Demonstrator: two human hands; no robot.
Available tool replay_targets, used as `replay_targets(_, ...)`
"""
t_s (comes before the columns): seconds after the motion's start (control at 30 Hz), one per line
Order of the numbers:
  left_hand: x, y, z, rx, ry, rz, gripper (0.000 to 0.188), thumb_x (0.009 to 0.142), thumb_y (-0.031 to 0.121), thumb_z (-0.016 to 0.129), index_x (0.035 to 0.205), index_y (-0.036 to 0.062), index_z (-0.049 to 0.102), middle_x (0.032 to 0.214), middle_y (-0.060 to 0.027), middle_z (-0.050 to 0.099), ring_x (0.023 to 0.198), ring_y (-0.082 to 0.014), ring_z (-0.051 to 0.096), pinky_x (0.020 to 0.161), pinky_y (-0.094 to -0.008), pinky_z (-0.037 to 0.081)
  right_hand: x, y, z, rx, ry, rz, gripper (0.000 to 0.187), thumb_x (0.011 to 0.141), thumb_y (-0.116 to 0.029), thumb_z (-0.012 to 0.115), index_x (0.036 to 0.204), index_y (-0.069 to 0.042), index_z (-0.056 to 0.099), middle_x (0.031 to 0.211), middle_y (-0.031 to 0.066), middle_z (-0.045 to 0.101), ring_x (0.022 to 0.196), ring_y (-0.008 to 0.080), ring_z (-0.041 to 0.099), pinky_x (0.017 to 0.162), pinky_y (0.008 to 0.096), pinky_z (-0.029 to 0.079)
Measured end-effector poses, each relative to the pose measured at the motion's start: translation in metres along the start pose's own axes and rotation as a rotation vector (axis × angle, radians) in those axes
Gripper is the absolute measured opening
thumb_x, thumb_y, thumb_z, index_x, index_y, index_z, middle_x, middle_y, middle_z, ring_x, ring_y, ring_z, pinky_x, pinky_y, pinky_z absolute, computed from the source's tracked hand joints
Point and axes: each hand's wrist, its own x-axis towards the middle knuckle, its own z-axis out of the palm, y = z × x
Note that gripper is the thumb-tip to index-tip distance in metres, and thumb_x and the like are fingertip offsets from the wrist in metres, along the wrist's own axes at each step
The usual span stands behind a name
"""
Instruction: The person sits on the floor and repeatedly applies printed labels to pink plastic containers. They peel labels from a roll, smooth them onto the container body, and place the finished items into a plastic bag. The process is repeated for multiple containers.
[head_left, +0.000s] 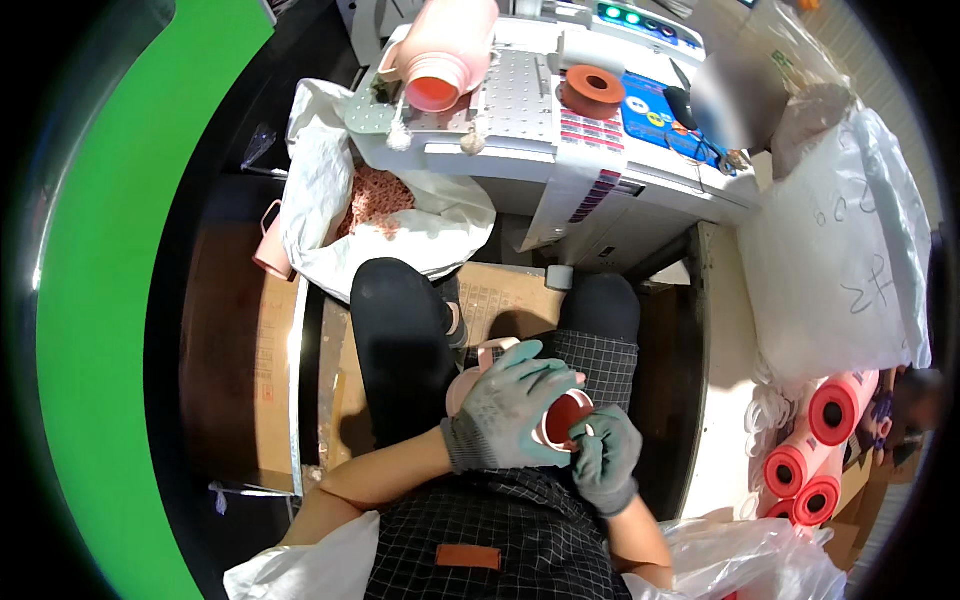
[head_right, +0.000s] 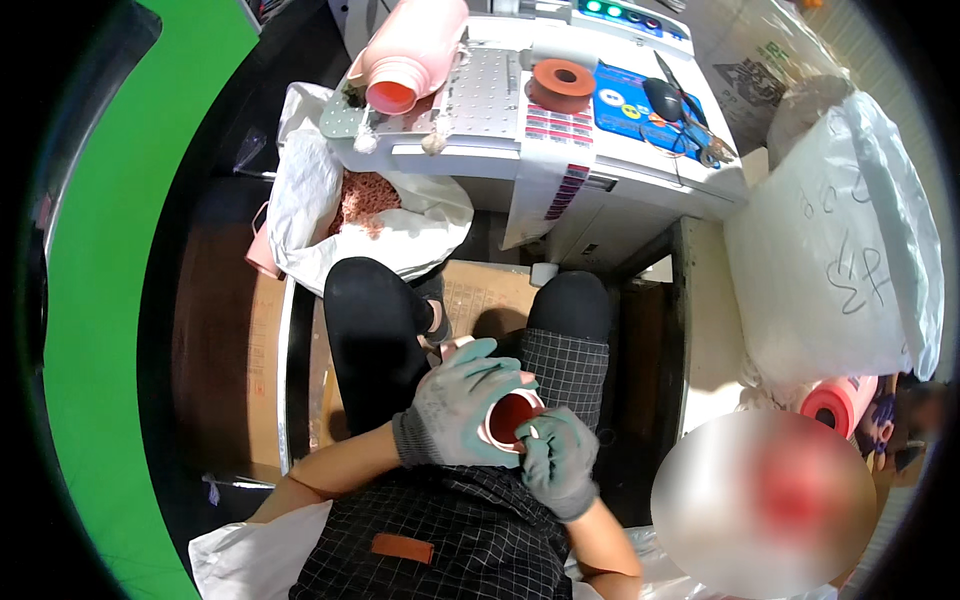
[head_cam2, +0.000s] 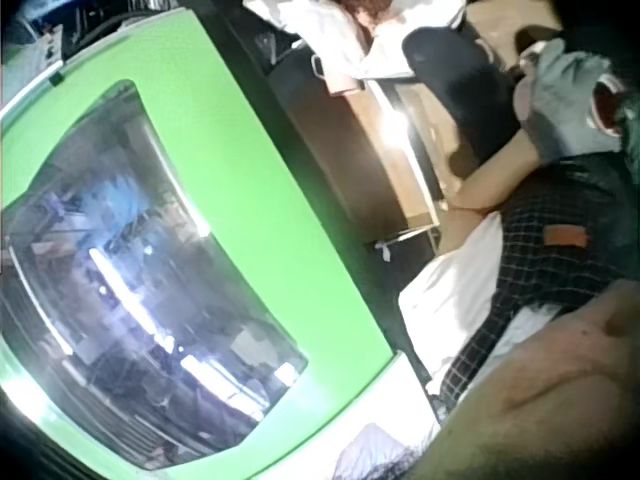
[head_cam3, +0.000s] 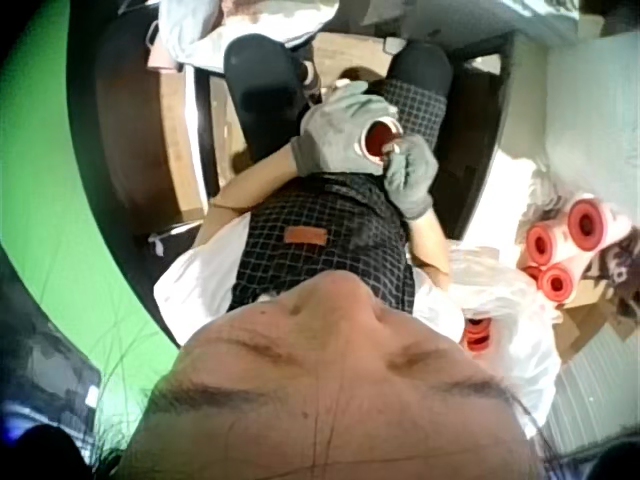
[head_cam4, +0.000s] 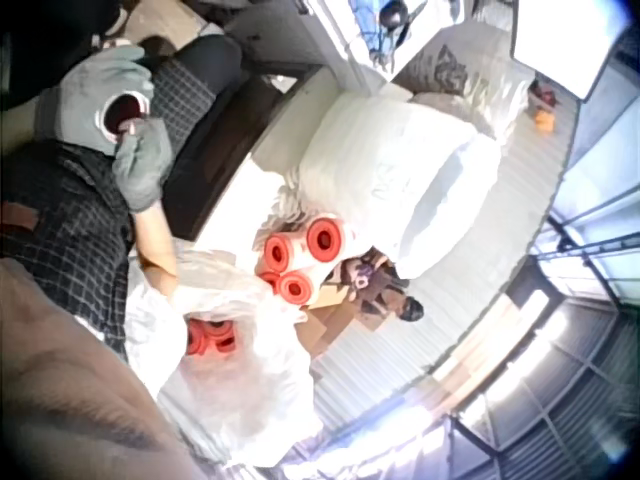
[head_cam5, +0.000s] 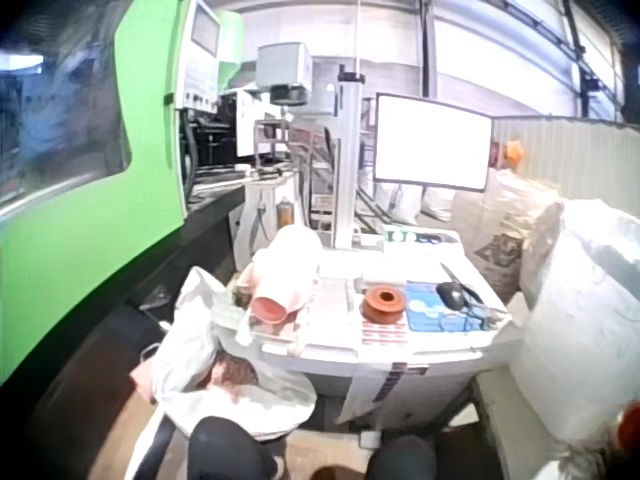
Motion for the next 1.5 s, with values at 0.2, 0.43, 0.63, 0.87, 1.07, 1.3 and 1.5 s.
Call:
replay_targets(0.2, -0.030, -0.007, -0.032, -0.062, 0.093, -0.086, 0.074, 0.065, 0.041, 0.095, 0.122, 0.0025, 0.066, 0.121, -0.0178, 0.070, 0.115, -0.0380, 0.067, 0.108, -0.0530, 0.047, 0.055, -0.017, 0.002, 1.133, 0.557, 0.474, 0.030, 0.112, -0.030, 0.049, 0.086, -0.015, 0.044, 0.077, -0.0038, 0.040, 0.063, 0.0073, 0.037, 0.054, 0.0222, 0.033)
replay_targets(0.43, -0.055, 0.000, -0.036, -0.161, 0.113, 0.039, 0.071, 0.068, 0.042, 0.094, 0.124, 0.0123, 0.062, 0.131, -0.0131, 0.068, 0.128, -0.0358, 0.061, 0.111, -0.0629, 0.041, 0.158, 0.018, 0.062, -0.120, -0.002, -0.326, 0.058, 0.096, -0.019, 0.068, 0.148, 0.001, 0.049, 0.133, 0.0243, 0.063, 0.100, 0.0348, 0.071, 0.086, 0.0386, 0.058)
replay_targets(0.63, -0.038, -0.010, -0.039, -0.065, 0.164, 0.043, 0.072, 0.065, 0.028, 0.085, 0.129, 0.0085, 0.059, 0.132, -0.0143, 0.066, 0.125, -0.0349, 0.061, 0.109, -0.0540, 0.044, 0.170, 0.045, 0.104, 0.113, 0.176, -0.010, 0.070, 0.088, -0.021, 0.078, 0.147, -0.001, 0.047, 0.142, 0.0241, 0.055, 0.123, 0.0333, 0.062, 0.104, 0.0425, 0.051)
replay_targets(0.87, 0.004, -0.026, -0.027, -0.415, 0.130, 0.184, 0.074, 0.057, 0.009, 0.073, 0.129, 0.0022, 0.061, 0.129, -0.0196, 0.064, 0.118, -0.0348, 0.063, 0.104, -0.0440, 0.050, -0.014, 0.074, -0.047, -0.181, 0.622, 0.189, 0.013, 0.102, -0.010, 0.062, 0.105, -0.002, 0.071, 0.102, 0.0116, 0.072, 0.091, 0.0205, 0.070, 0.084, 0.0340, 0.056)
replay_targets(1.07, 0.023, -0.032, -0.016, -0.463, -0.220, -0.040, 0.084, 0.061, 0.023, 0.090, 0.137, 0.0060, 0.059, 0.124, -0.0156, 0.067, 0.115, -0.0329, 0.066, 0.105, -0.0466, 0.050, -0.181, 0.143, -0.199, -0.804, 1.237, 0.669, 0.021, 0.102, -0.015, 0.056, 0.109, 0.000, 0.070, 0.097, 0.0107, 0.071, 0.091, 0.0228, 0.066, 0.089, 0.0363, 0.052)
replay_targets(1.3, 0.052, -0.012, -0.012, -0.107, -0.208, 0.190, 0.085, 0.061, 0.042, 0.095, 0.129, 0.0014, 0.064, 0.115, -0.0144, 0.066, 0.110, -0.0376, 0.061, 0.098, -0.0489, 0.047, -0.355, 0.198, -0.291, -1.549, 0.446, 1.440, 0.018, 0.094, -0.018, 0.058, 0.094, -0.011, 0.075, 0.091, 0.0133, 0.074, 0.094, 0.0315, 0.070, 0.079, 0.0481, 0.051)
replay_targets(1.5, 0.033, -0.021, -0.016, -0.174, 0.005, 0.163, 0.106, 0.066, 0.038, 0.098, 0.140, -0.0138, 0.043, 0.109, -0.0144, 0.071, 0.102, -0.0320, 0.069, 0.103, -0.0486, 0.050, -0.230, 0.133, -0.212, -0.947, 1.171, 0.870, 0.032, 0.106, -0.027, 0.055, 0.113, 0.003, 0.065, 0.093, 0.0165, 0.070, 0.077, 0.0259, 0.064, 0.072, 0.0389, 0.053)
